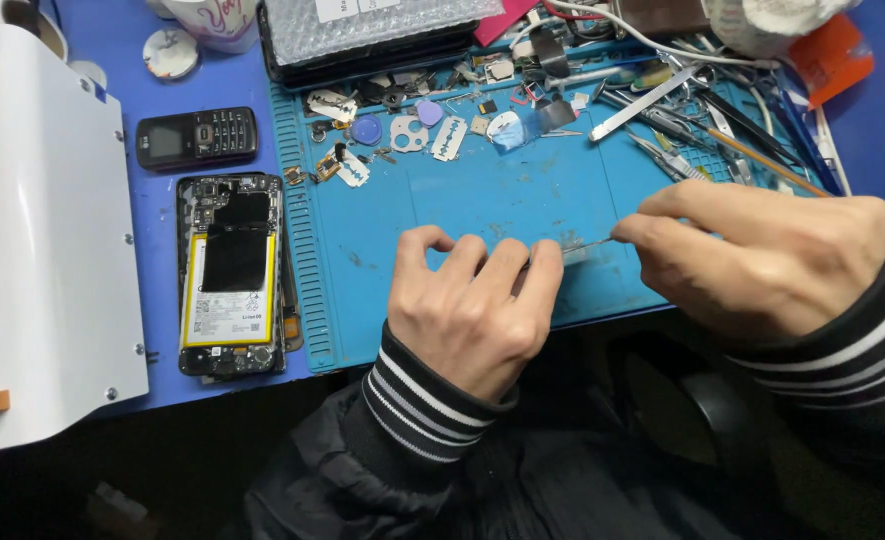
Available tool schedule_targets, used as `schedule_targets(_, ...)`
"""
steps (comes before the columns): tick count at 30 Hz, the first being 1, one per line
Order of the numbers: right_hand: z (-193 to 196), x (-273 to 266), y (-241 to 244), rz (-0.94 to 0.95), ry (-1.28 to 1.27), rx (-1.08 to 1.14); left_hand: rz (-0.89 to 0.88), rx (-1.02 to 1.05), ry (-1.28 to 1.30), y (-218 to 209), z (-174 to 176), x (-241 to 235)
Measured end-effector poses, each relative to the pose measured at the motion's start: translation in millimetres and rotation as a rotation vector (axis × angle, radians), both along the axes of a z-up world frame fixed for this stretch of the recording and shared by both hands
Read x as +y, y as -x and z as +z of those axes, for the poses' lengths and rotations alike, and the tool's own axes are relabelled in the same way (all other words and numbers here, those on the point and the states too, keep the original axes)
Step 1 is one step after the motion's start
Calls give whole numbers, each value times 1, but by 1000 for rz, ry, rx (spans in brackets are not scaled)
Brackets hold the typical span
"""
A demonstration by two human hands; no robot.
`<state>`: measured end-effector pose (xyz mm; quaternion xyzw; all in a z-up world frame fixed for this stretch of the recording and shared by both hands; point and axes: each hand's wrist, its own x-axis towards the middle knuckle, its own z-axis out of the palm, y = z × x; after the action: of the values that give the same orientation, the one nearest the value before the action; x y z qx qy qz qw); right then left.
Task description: Cleaning and preparing a damaged smartphone screen for repair or replacement on an electronics workbench.
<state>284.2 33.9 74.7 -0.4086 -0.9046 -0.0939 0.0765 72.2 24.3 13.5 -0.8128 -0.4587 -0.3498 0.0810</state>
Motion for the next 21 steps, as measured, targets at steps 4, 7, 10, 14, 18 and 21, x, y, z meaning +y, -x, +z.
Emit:
schedule_targets(4, -5, 10, -18, -25, 220, 451, 8, 34, -70, 13, 4, -8)
schedule_targets(7, -33, 54, -71, 321, 673, 436, -2, 18, -133, 21, -7, -8)
schedule_targets(10, -55, 25, -87, -274, 727, 549, -23, -5, -160, 25, 3, -14)
schedule_targets(14, -63, -40, -78, -491, 651, 737, 13, 81, -233, 33, -15, -8)
schedule_targets(18, -155, -94, -129, -395, 1247, 1460, 63, 98, -223, 24, -42, -8)
schedule_targets(21, -216, -134, -185, -356, 1396, 1714, 34, 91, -199, 21, -54, -11)
